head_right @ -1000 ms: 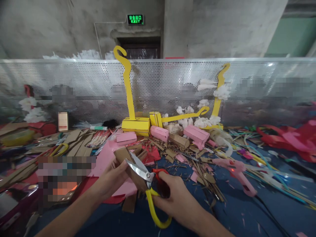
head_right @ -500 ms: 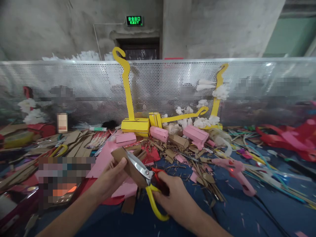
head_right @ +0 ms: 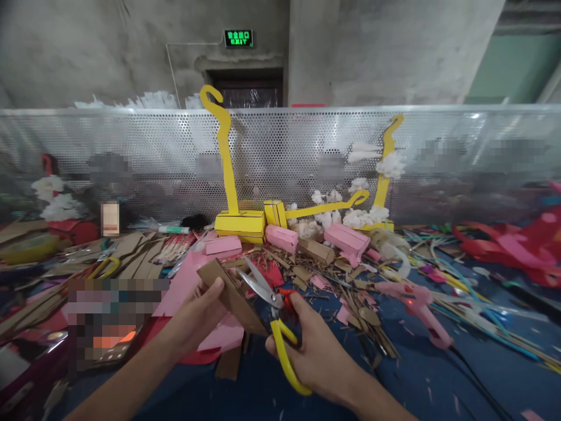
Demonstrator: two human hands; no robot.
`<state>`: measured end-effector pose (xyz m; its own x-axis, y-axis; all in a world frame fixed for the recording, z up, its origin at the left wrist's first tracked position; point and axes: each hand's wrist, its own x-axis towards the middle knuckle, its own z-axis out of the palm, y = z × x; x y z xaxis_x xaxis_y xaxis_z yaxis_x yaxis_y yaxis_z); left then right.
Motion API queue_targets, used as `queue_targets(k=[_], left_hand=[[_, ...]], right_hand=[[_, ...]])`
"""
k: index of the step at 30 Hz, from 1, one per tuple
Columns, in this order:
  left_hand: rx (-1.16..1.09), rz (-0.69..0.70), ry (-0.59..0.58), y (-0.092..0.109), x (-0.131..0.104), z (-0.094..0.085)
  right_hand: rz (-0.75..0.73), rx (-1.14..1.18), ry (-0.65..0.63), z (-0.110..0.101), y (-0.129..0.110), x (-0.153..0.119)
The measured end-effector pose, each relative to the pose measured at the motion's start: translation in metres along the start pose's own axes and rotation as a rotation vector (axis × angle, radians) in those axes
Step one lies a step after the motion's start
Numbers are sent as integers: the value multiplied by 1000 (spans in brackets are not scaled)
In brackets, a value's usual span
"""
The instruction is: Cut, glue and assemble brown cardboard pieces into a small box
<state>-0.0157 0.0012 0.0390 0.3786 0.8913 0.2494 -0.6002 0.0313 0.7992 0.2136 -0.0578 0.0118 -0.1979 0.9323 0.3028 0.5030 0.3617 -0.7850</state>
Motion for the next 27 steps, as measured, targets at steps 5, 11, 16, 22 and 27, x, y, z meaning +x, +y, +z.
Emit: queue_targets(k=[5,11,16,22,27], left_hand=[[-36,-6,8,-1,2,-2],[-27,7,55,-1,1,-2],[-6,9,84,-1,1,-3],[-20,0,46,-1,0,-2],[-38,-5,20,0,-1,0]], right_hand=[[14,-145,-67,-4,-17,-1],[-34,-155,-82,-6,-21,2],[-5,-167,-77,-3,-9,4],[51,-82,-84,1,0,7],[81,-67,-77,1,2,8]])
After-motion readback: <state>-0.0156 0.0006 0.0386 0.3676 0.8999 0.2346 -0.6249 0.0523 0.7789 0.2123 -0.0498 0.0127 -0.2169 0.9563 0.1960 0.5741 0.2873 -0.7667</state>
